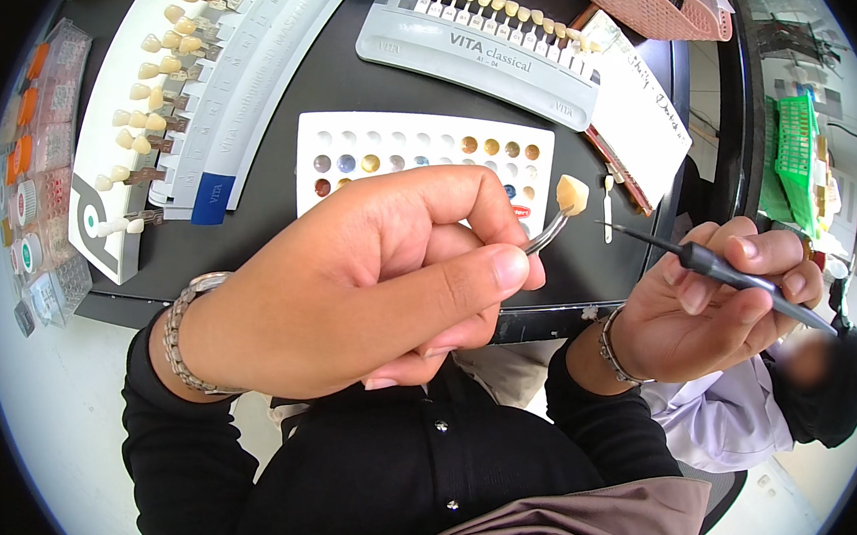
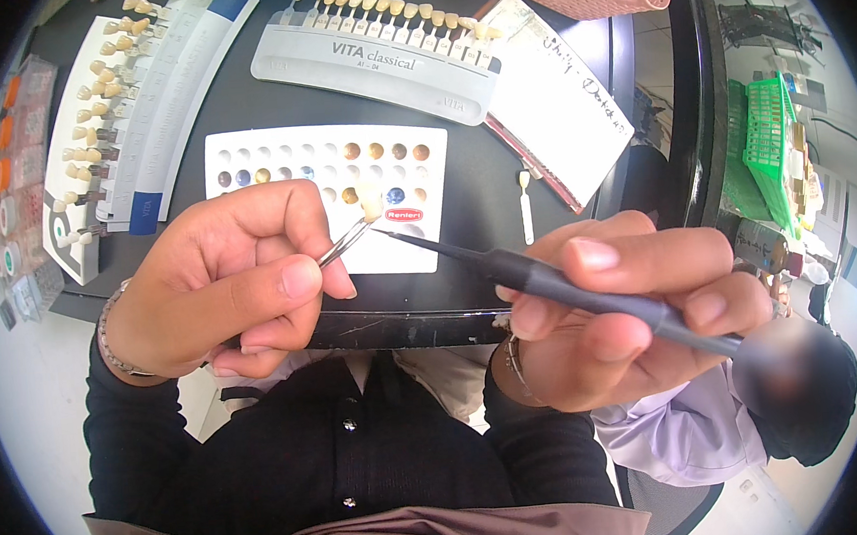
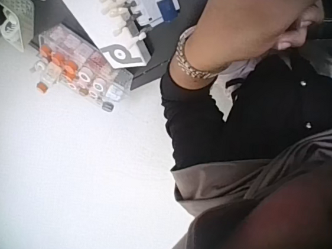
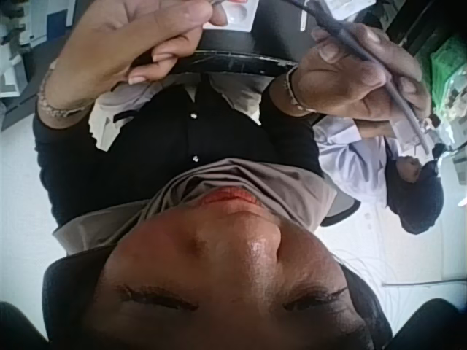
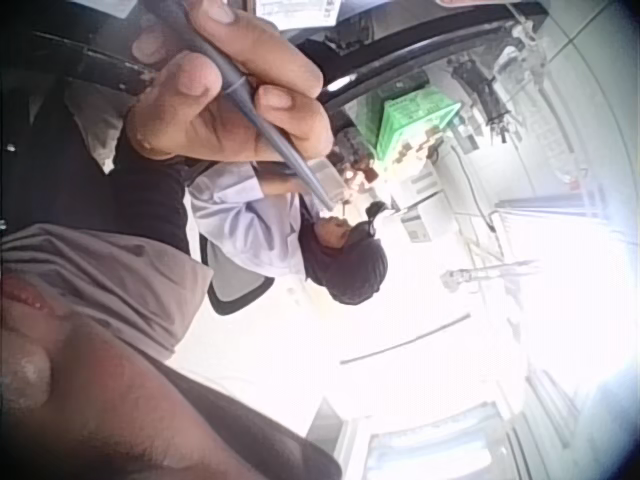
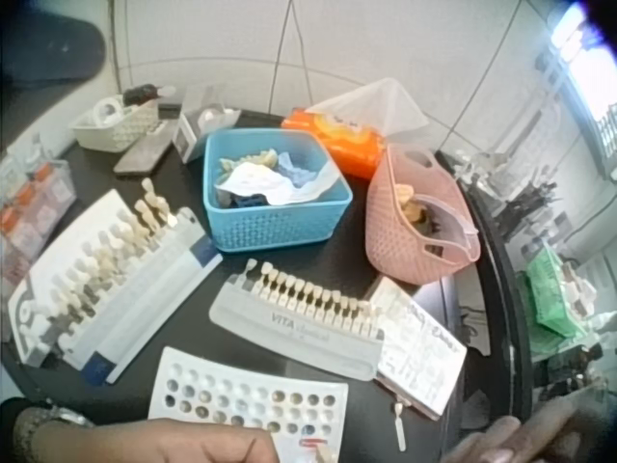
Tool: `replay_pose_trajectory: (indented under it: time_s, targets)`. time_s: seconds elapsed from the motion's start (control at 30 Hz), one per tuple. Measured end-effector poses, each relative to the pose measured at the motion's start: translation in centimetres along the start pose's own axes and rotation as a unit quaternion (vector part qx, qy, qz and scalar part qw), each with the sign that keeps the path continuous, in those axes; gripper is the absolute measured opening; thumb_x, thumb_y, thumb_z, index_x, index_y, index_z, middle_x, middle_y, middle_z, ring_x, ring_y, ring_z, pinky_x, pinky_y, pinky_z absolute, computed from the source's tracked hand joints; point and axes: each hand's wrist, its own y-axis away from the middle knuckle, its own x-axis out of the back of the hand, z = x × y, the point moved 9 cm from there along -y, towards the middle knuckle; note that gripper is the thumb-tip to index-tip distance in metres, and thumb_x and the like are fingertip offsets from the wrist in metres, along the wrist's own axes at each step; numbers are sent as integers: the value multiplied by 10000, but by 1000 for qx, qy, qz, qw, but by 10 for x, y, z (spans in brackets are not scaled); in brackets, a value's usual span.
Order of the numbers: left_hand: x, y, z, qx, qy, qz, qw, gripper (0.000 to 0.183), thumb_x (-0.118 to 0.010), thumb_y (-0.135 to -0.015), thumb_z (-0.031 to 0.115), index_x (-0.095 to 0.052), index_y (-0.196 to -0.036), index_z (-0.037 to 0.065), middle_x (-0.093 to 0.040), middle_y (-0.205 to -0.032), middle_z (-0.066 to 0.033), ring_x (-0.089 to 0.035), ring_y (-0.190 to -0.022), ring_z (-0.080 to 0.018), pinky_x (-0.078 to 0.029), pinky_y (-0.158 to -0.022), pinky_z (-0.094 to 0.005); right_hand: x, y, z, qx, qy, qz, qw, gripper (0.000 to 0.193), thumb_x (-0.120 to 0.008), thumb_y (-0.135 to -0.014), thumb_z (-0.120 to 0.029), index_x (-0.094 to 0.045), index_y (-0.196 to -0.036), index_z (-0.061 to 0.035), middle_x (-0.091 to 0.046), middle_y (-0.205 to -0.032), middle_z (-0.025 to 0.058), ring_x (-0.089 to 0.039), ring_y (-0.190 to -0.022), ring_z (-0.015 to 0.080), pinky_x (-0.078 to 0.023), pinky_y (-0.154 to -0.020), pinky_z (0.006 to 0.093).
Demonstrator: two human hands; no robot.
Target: The person uses a fine brush to apply colored pigments to a small artificial tooth held in tweezers. They repeatedly dip the brush into a palette of dental stains and carefully paint the surface of the tooth, rotating it to cover different areas.
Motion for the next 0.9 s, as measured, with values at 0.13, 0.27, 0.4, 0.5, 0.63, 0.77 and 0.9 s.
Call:
replay_pose_trajectory:
  time_s: [0.13,0.27,0.4,0.5,0.63,0.77,0.9]
  targets:
    - [0,0,0,2,1,1,1000,140,-431,-834,119,-397,-820,-16,-393,-486,-11,-305,-337,-18,-247,-331,-146,8,2,2,-10,9,15,1000,313,-487,-805,-123,-237,-961,-19,-483,-767,178,-527,-418,168,-472,-343,215]
    - [0,-1,0,2,-2,4,1000,147,-434,-835,124,-400,-824,-18,-393,-485,-9,-309,-338,-18,-251,-332,-145,3,2,2,-11,21,5,1000,287,-486,-807,-157,-263,-927,-24,-479,-743,164,-492,-409,134,-445,-360,199]
    - [0,0,-1,5,9,10,1000,144,-433,-835,117,-403,-828,-23,-387,-486,-8,-306,-340,-17,-249,-330,-146,-5,1,2,-11,58,-2,998,202,-455,-834,-180,-309,-855,-42,-478,-710,132,-420,-399,57,-382,-403,144]
    - [0,1,-1,3,13,14,1000,141,-433,-834,111,-406,-829,-27,-384,-488,-7,-306,-343,-17,-246,-328,-147,-6,0,3,-12,71,-8,997,210,-460,-831,-192,-306,-829,-50,-487,-707,134,-422,-392,57,-371,-378,147]
    - [-1,0,-1,7,15,13,1000,137,-432,-834,104,-411,-829,-31,-383,-490,-7,-308,-346,-18,-245,-328,-148,3,1,4,-19,0,14,1000,380,-560,-746,-165,-241,-903,-33,-493,-704,173,-562,-452,219,-509,-364,257]
    - [-1,0,-1,7,14,11,1000,134,-433,-833,100,-415,-830,-33,-382,-489,-7,-309,-347,-19,-246,-327,-149,4,2,4,-25,17,14,999,376,-557,-751,-166,-244,-908,-30,-492,-703,173,-559,-444,214,-503,-355,256]
    - [2,1,-2,3,17,15,1000,132,-433,-832,98,-416,-831,-33,-382,-489,-6,-309,-347,-19,-248,-328,-148,-4,2,7,-29,52,11,998,256,-497,-804,-185,-286,-848,-46,-478,-690,138,-465,-407,110,-419,-355,192]
